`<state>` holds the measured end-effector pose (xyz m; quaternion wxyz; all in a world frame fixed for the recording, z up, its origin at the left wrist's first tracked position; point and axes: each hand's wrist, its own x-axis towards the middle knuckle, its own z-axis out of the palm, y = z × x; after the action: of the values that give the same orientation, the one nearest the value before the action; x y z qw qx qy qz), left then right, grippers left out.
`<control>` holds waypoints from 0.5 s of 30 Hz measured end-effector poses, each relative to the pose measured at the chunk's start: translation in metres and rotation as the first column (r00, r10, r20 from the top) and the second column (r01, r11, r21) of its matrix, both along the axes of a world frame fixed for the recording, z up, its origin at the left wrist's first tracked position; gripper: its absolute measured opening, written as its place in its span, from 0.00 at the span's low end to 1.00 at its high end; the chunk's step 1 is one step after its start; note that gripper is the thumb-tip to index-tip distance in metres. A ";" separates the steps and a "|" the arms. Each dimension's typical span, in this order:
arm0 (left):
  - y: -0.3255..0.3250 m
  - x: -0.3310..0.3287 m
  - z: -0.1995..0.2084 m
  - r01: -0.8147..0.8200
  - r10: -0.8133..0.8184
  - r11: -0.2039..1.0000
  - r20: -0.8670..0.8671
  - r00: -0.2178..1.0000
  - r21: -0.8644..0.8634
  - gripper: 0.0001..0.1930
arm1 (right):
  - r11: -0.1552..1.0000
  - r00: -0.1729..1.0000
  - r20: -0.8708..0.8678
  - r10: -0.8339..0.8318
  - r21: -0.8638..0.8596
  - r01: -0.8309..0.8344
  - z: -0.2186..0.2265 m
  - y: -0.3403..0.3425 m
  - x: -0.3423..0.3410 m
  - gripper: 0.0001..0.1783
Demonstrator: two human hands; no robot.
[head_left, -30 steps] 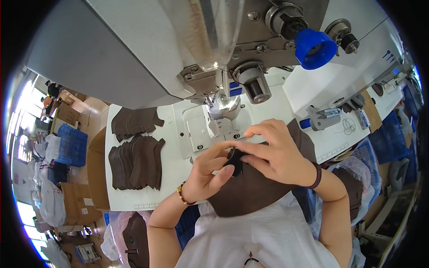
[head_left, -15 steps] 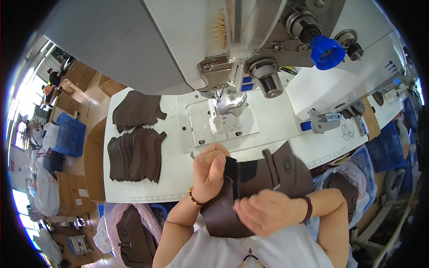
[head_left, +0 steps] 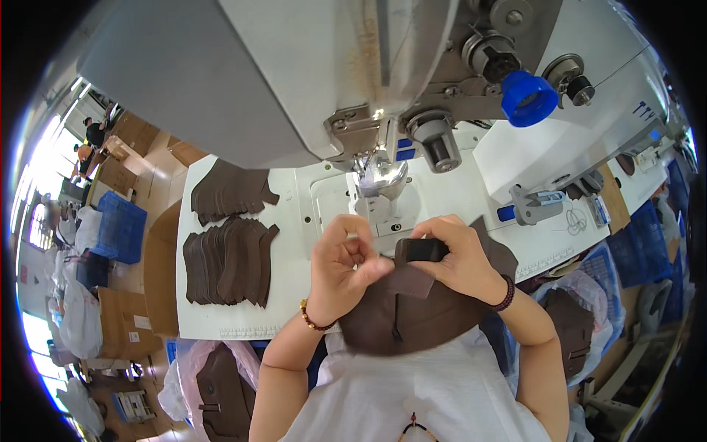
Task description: Sewing together leather shoe components using an industrial sewing machine.
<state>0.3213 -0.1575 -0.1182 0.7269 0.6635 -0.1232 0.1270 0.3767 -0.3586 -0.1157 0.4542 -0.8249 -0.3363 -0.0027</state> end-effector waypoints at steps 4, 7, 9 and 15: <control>0.011 0.006 -0.005 0.336 -0.331 0.942 -0.141 0.933 0.007 0.31 | 0.997 0.993 0.119 0.022 0.072 -0.031 -0.010 -0.004 0.004 0.26; 0.019 0.005 -0.009 0.342 -0.380 0.860 0.029 0.925 0.378 0.23 | 0.994 0.995 0.058 0.083 0.060 -0.087 -0.011 -0.007 0.009 0.29; 0.019 0.002 -0.011 0.244 -0.243 0.895 -0.050 0.969 0.373 0.20 | 0.987 0.988 0.066 0.139 0.072 -0.143 -0.011 -0.005 0.014 0.31; 0.007 0.009 -0.013 0.029 0.024 0.882 -0.107 0.994 0.470 0.14 | 0.972 0.941 0.258 0.220 0.023 -0.234 -0.011 0.002 0.020 0.43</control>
<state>0.3305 -0.1501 -0.1314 0.5499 0.8259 -0.1114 0.0557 0.3970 -0.3563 -0.1270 0.4264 -0.7611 -0.4844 -0.0649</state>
